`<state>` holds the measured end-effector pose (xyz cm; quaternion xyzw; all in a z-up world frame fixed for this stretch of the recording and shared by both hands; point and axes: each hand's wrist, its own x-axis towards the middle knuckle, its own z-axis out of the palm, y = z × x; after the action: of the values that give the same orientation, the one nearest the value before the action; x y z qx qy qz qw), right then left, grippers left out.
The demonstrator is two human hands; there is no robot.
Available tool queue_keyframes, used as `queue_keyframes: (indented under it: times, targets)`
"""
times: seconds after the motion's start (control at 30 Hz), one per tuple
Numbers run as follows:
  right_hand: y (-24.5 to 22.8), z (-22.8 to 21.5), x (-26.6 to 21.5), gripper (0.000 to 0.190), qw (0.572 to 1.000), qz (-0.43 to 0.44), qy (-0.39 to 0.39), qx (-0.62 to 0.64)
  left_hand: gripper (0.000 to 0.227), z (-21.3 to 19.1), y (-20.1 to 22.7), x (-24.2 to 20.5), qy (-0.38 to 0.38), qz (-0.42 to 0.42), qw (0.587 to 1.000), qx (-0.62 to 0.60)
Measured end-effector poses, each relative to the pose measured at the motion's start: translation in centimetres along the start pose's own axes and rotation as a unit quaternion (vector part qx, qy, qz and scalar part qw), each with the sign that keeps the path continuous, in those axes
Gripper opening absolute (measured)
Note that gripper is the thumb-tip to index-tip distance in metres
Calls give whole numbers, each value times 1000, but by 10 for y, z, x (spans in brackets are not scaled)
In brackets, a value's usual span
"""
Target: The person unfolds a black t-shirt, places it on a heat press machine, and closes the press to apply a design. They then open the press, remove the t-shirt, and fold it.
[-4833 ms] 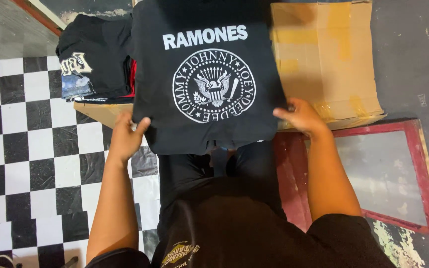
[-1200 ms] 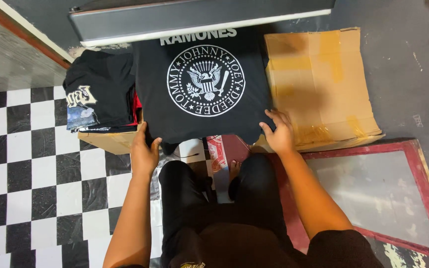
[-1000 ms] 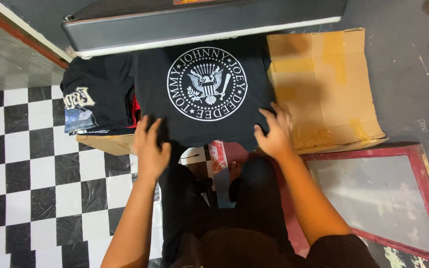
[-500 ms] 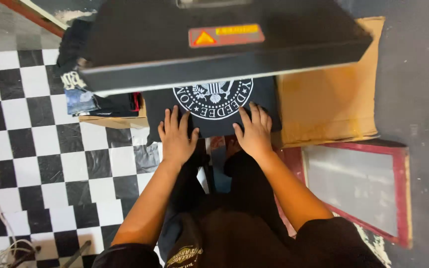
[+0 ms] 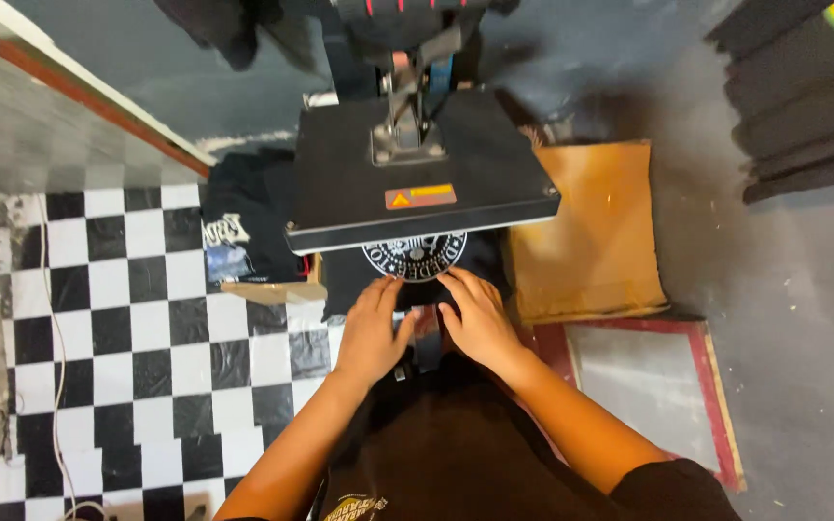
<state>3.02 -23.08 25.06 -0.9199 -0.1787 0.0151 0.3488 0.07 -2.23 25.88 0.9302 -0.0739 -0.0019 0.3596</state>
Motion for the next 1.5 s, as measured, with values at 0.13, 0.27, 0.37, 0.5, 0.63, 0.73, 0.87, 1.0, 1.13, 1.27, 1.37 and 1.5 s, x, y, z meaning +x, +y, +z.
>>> queue_keyframes:
  times: [0.13,0.27,0.37,0.5,0.63,0.73,0.87,1.0,1.13,1.27,1.37,1.5]
  targets:
    - [-41,-38,27,47,999,-44,25,16,50,-57,50,20,7,41,997,-62]
    - [-72,-74,63,46,990,-104,92,25,49,-92,68,41,71,118,989,-51]
    - [-89,-95,85,46,983,-141,118,26,50,-112,75,59,104,155,982,-42]
    - [-99,-118,117,46,967,-195,161,-1,55,-138,88,90,175,221,959,30]
    - [-114,-141,141,48,947,-246,205,-35,59,-160,100,115,218,246,942,68]
    - [-118,-154,160,48,928,-267,246,-88,65,-175,108,139,248,250,927,125]
    - [-123,-166,190,44,924,-258,256,-121,69,-186,104,176,266,276,904,187]
    - [-128,-171,217,48,908,-258,279,-179,70,-189,111,208,293,273,884,243]
    - [-114,-152,236,59,905,-243,279,-209,61,-158,96,230,308,248,880,264]
    - [-103,-135,251,56,884,-258,326,-212,51,-145,90,242,379,234,846,295]
    - [-102,-132,257,53,874,-256,352,-216,50,-141,85,248,378,229,845,302]
    - [-104,-134,252,49,866,-269,364,-212,52,-134,87,247,376,222,854,284]
